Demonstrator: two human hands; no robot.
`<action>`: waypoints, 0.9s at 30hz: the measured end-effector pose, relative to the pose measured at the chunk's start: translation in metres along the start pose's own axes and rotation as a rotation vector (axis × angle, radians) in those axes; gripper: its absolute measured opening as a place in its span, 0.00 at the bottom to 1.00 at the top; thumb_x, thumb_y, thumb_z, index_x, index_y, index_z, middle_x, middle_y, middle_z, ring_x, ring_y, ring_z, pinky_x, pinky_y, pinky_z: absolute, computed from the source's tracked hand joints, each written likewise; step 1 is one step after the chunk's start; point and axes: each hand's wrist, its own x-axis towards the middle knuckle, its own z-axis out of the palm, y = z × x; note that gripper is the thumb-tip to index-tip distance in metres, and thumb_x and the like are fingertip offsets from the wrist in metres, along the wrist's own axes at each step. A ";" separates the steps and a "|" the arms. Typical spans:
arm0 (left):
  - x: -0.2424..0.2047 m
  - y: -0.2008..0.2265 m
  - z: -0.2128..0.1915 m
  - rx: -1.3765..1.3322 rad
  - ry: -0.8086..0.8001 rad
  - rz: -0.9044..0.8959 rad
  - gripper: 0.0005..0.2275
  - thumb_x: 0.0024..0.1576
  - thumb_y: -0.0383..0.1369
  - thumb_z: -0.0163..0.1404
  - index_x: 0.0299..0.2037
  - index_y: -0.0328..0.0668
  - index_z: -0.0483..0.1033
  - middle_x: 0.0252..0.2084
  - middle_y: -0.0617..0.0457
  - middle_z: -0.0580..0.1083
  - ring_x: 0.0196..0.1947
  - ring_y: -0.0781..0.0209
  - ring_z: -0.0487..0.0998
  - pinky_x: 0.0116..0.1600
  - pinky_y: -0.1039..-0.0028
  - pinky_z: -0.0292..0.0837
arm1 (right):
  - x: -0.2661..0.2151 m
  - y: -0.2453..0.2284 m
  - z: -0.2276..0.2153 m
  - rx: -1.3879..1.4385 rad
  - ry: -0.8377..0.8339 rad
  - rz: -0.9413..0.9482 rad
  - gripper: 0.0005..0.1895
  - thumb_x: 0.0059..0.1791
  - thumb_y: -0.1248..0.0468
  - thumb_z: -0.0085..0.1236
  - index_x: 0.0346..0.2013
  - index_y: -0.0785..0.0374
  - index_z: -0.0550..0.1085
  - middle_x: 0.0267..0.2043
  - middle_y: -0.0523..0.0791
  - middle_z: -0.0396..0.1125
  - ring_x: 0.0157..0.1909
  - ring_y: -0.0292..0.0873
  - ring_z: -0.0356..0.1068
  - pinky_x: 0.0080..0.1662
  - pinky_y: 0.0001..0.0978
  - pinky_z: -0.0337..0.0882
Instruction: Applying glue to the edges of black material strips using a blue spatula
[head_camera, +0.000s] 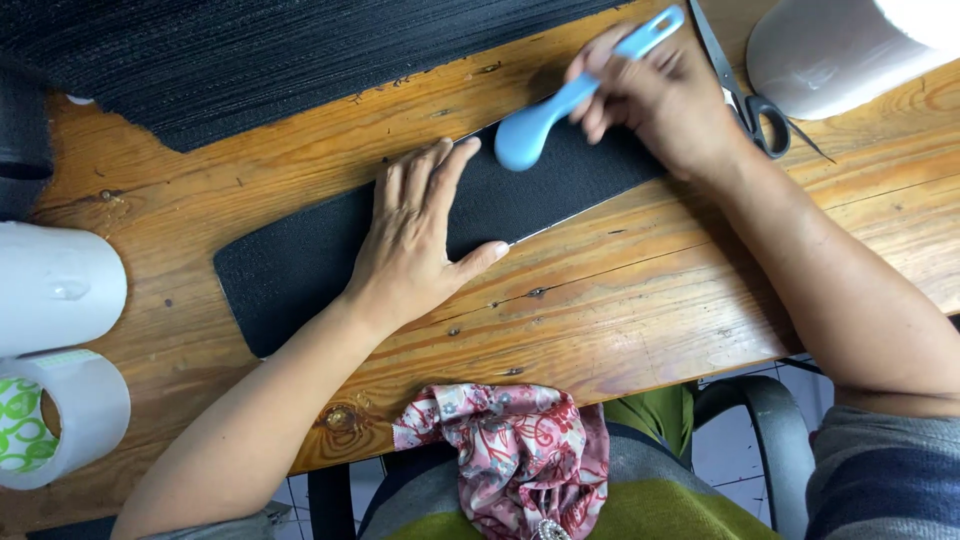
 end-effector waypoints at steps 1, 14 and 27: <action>0.001 0.000 0.000 -0.001 0.001 0.001 0.38 0.60 0.56 0.51 0.74 0.41 0.52 0.68 0.36 0.64 0.63 0.38 0.65 0.69 0.53 0.57 | -0.004 -0.010 0.010 -0.002 0.001 0.000 0.10 0.57 0.58 0.54 0.43 0.63 0.71 0.39 0.50 0.73 0.27 0.39 0.71 0.33 0.22 0.74; -0.001 -0.003 0.001 -0.108 0.021 -0.040 0.45 0.57 0.56 0.57 0.75 0.39 0.46 0.66 0.38 0.65 0.60 0.40 0.65 0.68 0.53 0.58 | -0.007 -0.008 0.025 -0.004 -0.162 0.040 0.08 0.56 0.62 0.53 0.43 0.64 0.73 0.38 0.52 0.73 0.29 0.41 0.73 0.35 0.24 0.77; -0.002 -0.003 0.000 -0.123 0.028 -0.041 0.46 0.58 0.59 0.55 0.76 0.39 0.43 0.69 0.39 0.64 0.61 0.41 0.65 0.68 0.53 0.58 | 0.020 -0.006 0.033 -0.061 -0.092 -0.053 0.11 0.60 0.58 0.51 0.45 0.63 0.73 0.34 0.48 0.71 0.29 0.36 0.70 0.35 0.21 0.74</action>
